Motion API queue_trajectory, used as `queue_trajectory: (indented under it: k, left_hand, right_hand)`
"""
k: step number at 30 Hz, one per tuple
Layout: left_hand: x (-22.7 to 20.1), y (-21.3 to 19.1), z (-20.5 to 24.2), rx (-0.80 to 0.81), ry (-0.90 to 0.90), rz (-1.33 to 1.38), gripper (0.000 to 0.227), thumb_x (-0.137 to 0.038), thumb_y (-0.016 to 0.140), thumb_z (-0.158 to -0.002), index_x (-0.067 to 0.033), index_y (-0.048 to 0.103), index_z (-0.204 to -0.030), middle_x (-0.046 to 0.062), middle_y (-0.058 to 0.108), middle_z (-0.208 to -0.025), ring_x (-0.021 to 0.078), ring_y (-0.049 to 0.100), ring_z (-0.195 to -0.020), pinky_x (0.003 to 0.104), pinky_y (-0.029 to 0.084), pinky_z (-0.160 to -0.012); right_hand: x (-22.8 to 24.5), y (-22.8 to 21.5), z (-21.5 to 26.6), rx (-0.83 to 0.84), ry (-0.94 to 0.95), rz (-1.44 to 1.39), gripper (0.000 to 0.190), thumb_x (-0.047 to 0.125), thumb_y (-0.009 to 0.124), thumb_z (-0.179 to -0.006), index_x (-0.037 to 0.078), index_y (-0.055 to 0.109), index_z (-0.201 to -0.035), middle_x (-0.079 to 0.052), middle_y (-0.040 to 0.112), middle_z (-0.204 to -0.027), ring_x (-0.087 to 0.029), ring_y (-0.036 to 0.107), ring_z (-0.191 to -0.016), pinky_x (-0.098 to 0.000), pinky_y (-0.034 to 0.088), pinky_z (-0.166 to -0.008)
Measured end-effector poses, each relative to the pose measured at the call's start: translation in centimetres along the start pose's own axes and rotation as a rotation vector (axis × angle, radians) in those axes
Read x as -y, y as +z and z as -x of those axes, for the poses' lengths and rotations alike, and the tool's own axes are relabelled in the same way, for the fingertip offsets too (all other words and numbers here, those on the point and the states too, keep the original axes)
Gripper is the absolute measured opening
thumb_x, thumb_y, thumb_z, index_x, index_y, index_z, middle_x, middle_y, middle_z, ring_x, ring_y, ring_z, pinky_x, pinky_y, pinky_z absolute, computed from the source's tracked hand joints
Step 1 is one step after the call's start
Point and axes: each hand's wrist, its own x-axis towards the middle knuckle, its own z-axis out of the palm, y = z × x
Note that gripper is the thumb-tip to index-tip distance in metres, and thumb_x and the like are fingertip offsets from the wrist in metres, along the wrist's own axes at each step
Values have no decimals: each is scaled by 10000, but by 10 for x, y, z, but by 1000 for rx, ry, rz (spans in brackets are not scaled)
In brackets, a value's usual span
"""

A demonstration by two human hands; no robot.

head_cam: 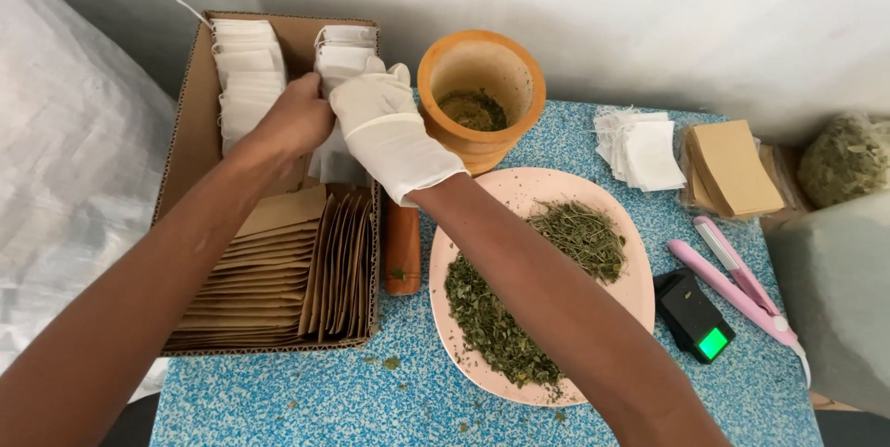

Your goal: The person scoops dried green herbs from a pink plate into white tea bags using a white plastic spoon. They wear white gloves and work at a table with a blue speckled surface, surrounded by stacks of empty tea bags and brown paper packets. The person fills multiple tea bags sequentially.

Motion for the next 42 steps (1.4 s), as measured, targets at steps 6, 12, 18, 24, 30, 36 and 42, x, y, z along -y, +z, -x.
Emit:
queue_trajectory:
  k: [6, 12, 18, 24, 30, 36, 42]
  left_hand:
    - [-5, -10, 15, -7, -115, -26, 714, -156, 428, -988, 157, 380, -1629, 317, 545, -1533, 464, 524, -1437, 635, 419, -1195]
    - [-22, 2, 37, -16, -320, 39, 754, -231, 397, -1037, 78, 296, -1717, 315, 416, -1689, 492, 359, -1588, 616, 303, -1292]
    - [5, -7, 16, 16, -388, 12, 778, -233, 433, -1021, -23, 274, -1752, 234, 443, -1670, 428, 390, -1578, 642, 327, -1249]
    - [-18, -11, 24, 41, -439, -185, 666, -74, 493, -934, -39, 450, -1598, 143, 628, -1237, 307, 595, -1073, 427, 481, -798]
    - [-10, -9, 35, -44, -131, -299, 108, -23, 423, -914, -73, 434, -818, 148, 574, -939, 291, 528, -853, 450, 340, -661]
    - [-46, 22, 99, -439, 562, -833, 286, 23, 659, -1003, 41, 741, -1276, 158, 600, -1138, 398, 653, -1113, 489, 565, -930]
    - [-80, 100, 141, -640, 929, -933, 135, -106, 756, -957, -85, 735, -1089, 90, 615, -979, 326, 684, -992, 428, 559, -898]
  right_hand:
    - [8, -45, 13, -17, -55, 81, 288, 133, 552, -980, 192, 751, -781, -115, 628, -894, -372, 607, -1024, -554, 284, -1112]
    - [19, -96, 22, -51, -116, 183, 294, 46, 471, -908, 205, 688, -791, -118, 554, -876, -340, 507, -972, -522, 289, -968]
    - [33, -141, 27, -83, -166, 293, 351, -42, 390, -835, 217, 625, -801, -121, 480, -858, -310, 407, -920, -491, 293, -825]
    - [48, -189, 39, -114, -216, 394, 441, -130, 310, -763, 229, 562, -811, -124, 407, -840, -280, 307, -868, -460, 298, -681]
    - [65, -293, 86, -190, -182, 269, 485, 62, 612, -728, 181, 622, -1198, -187, 545, -954, -373, 484, -969, -487, 425, -824]
    - [35, -369, 167, -158, -331, -1, 122, 280, 609, -916, 221, 628, -1022, -39, 579, -979, -316, 536, -1000, -469, 426, -700]
    - [-24, -420, 275, -219, -304, 55, 100, 317, 595, -1020, 218, 584, -1009, 39, 534, -976, -233, 617, -857, -401, 456, -583]
